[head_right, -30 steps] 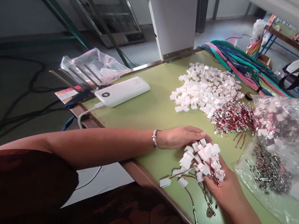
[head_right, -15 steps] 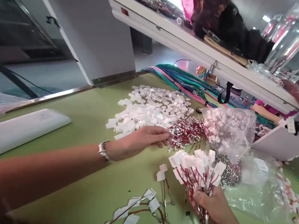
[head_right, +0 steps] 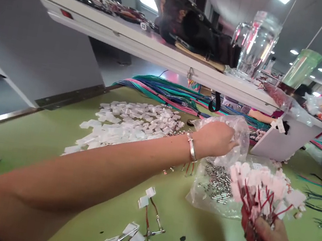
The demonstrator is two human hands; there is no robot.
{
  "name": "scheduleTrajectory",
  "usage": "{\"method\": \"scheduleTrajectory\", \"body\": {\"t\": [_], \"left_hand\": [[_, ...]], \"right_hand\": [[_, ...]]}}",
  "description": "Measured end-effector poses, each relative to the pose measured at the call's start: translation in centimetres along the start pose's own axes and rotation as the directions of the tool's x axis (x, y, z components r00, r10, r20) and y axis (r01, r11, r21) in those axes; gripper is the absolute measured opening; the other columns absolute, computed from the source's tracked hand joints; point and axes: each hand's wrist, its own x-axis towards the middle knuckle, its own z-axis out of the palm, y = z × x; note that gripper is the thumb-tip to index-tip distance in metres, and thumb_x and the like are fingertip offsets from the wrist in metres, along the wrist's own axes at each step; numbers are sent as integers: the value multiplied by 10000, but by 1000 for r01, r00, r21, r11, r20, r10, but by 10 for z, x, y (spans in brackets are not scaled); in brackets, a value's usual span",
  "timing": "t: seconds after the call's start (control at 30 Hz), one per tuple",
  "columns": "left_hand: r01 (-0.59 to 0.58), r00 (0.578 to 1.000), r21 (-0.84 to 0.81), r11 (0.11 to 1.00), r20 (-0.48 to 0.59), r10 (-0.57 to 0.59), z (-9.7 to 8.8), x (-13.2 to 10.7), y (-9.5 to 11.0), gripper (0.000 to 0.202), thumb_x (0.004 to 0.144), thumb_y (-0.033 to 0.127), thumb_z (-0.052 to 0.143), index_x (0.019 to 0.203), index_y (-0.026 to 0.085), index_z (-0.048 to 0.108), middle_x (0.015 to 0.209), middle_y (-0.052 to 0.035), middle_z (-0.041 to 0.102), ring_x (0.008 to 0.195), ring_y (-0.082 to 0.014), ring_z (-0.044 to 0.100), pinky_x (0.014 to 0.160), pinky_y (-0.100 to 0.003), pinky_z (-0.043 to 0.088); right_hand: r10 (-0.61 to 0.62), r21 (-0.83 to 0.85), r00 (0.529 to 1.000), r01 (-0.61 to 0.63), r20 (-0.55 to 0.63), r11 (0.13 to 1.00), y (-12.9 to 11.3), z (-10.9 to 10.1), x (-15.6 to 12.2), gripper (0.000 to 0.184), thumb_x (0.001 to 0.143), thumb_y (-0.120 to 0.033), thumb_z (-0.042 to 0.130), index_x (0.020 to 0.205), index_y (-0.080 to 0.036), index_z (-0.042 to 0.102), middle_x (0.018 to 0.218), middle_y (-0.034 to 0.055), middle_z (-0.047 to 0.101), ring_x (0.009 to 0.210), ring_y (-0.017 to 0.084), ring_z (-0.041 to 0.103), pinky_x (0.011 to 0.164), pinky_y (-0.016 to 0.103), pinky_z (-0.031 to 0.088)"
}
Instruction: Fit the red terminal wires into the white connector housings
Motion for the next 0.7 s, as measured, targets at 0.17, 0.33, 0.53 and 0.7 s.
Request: {"method": "scheduleTrajectory", "body": {"t": [0.17,0.33,0.53,0.7], "left_hand": [[-88,991,-5,996,-107,87,27,-26,-34,237,801,91,435,843,138,663,792,-110,632,745,-222,580,666,-340,438],[-306,942,83,948,-114,314,40,-53,-65,336,838,62,380,995,161,661,937,-101,641,693,-165,576,604,-284,446],[-358,876,-196,913,-408,256,49,-56,-79,283,903,181,414,997,178,681,958,-90,692,887,-189,637,775,-307,504],[-254,902,-351,901,-422,90,40,-63,-63,301,903,338,407,921,171,657,897,-81,674,863,-213,620,795,-354,506]], "right_hand": [[0,84,993,10,-118,996,-25,7,51,415,634,-501,785,867,-192,636,647,34,631,494,143,543,431,265,429],[55,98,992,-66,117,993,-23,41,84,446,580,-494,823,773,-166,592,571,1,617,439,98,506,392,220,362],[116,84,950,-146,290,986,-26,81,87,417,572,-457,830,762,-179,584,583,-14,618,434,89,514,366,206,344],[159,69,938,-189,307,980,-30,98,95,424,561,-464,829,746,-160,599,530,-15,600,385,82,477,333,201,320]]}}
